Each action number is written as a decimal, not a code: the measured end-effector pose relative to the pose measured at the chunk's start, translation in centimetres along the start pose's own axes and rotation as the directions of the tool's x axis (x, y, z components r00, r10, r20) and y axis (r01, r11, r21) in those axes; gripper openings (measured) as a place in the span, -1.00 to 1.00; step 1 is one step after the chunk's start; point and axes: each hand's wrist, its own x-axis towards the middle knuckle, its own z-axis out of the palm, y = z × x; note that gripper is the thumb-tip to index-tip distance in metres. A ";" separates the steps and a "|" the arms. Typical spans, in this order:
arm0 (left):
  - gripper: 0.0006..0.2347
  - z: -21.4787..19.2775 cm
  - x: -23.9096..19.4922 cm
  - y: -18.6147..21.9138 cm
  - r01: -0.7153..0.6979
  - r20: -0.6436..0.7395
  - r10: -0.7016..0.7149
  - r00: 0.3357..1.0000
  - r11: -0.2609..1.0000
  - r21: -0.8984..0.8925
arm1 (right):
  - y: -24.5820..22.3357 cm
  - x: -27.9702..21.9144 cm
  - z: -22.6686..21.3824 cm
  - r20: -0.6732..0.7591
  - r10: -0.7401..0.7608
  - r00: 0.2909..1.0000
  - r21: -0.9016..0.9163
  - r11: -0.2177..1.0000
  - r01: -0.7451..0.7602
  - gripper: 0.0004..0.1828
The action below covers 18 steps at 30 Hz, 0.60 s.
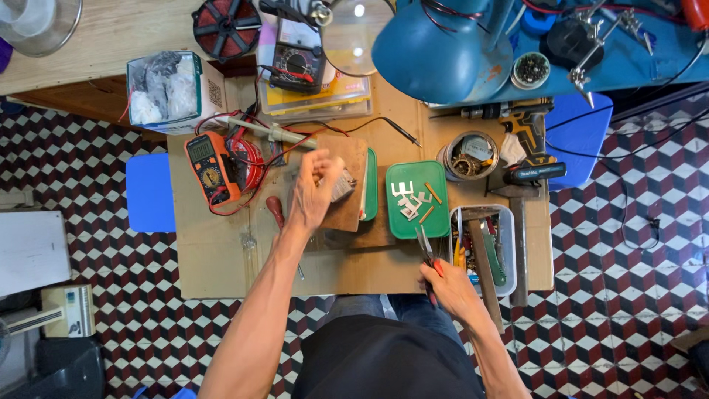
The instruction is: The person uses a hammer and screwdriver to tap and adjust a small metal component clamped on a wooden block. They then use pliers to trim and shape small metal pieces, repeatedly tapping and adjusting the component throughout the clip.
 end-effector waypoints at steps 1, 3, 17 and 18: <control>-0.41 -0.7 -1.0 0.0 -0.051 0.067 0.047 0.997 0.997 0.063 | 0.1 -0.9 0.0 0.002 0.046 0.999 0.098 0.994 -0.046 -0.56; -0.37 -0.9 -1.9 -0.3 -0.175 0.068 0.166 0.984 0.969 0.172 | 0.4 -2.2 0.4 -0.023 0.104 0.994 0.186 0.978 -0.098 -0.56; -0.57 1.1 -1.6 -2.1 -0.277 -0.073 0.304 0.950 0.925 0.259 | -1.9 -4.6 3.4 -0.180 0.292 0.939 0.416 0.888 -0.196 -0.52; -0.58 1.1 -1.6 -2.0 -0.284 -0.078 0.316 0.945 0.918 0.276 | -2.1 -4.3 3.2 -0.167 0.296 0.940 0.386 0.897 -0.214 -0.49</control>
